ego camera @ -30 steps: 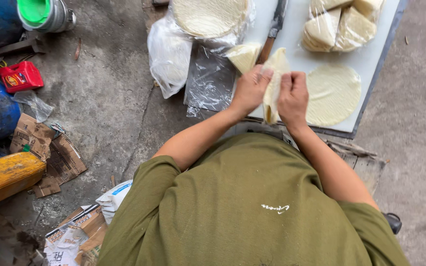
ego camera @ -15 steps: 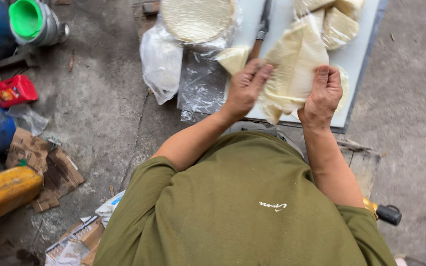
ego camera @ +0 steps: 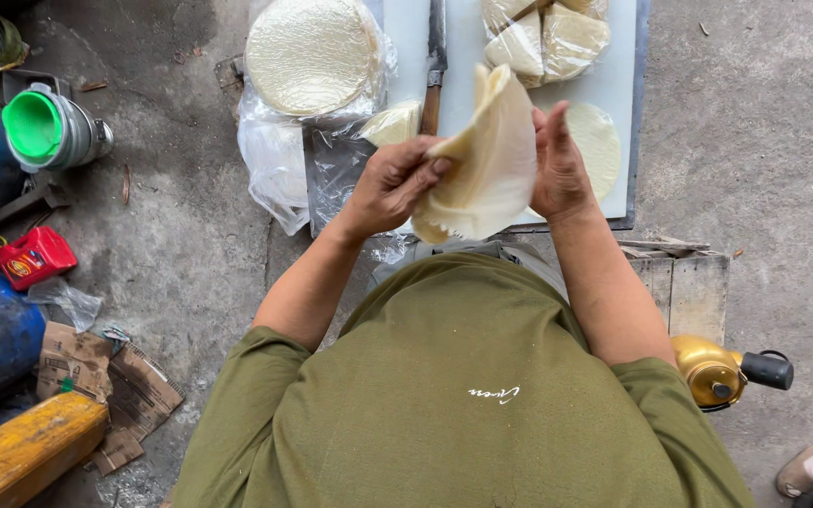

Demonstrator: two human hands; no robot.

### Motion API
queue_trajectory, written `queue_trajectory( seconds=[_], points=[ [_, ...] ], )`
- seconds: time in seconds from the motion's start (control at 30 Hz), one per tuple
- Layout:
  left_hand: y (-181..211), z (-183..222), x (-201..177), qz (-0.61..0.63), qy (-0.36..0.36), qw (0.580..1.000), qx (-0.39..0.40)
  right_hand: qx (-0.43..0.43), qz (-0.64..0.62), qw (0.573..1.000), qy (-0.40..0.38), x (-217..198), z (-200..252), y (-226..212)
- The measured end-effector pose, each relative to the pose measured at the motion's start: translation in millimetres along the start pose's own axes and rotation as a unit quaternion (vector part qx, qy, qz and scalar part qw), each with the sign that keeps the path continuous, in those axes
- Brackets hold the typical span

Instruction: The person sorts and stacks round flatbreads on a table by hand and places them into plastic packaging.

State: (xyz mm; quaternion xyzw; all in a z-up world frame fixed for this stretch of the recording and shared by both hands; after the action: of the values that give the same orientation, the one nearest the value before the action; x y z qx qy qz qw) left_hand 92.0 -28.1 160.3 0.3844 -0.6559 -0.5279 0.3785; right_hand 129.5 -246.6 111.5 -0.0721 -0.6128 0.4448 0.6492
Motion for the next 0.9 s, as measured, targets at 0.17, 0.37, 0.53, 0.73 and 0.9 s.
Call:
queue_trajectory(
  seconds=[0.17, 0.37, 0.53, 0.73, 0.9],
  points=[
    [23.5, -0.5, 0.9, -0.114, -0.030, 0.988, 0.098, -0.074, 0.147, 0.986, 0.021, 6.2, -1.3, -7.0],
    [-10.4, 8.1, 12.1, 0.010, 0.048, 0.999, 0.020, -0.186, 0.332, 0.918, 0.116, 6.1, -2.5, -5.0],
    [-36.9, 22.7, 6.3, 0.095, 0.225, 0.969, 0.038, -0.245, 0.267, 0.916, 0.170, -15.5, 5.9, -12.8],
    [-42.8, 22.2, 10.2, 0.311, 0.252, 0.916, 0.031, -0.209, 0.221, 0.943, 0.132, -23.3, 10.7, -6.2],
    [-48.9, 18.4, 8.2, 0.380, 0.164, 0.910, 0.024, -0.079, 0.115, 0.988, 0.063, -16.4, 7.1, 1.1]
  ],
)
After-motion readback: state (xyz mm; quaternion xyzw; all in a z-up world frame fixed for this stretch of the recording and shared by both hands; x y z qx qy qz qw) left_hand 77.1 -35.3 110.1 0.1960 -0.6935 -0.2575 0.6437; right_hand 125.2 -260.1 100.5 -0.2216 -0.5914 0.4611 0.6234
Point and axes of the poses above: each hand's wrist, its own z-axis away from the middle knuckle, its own x-axis out of the palm, y = z × x, the point moved 4 cm from there along -z, towards the middle knuckle, and after that the axes turned 3 degrees about -y, right-handed, at the moved point
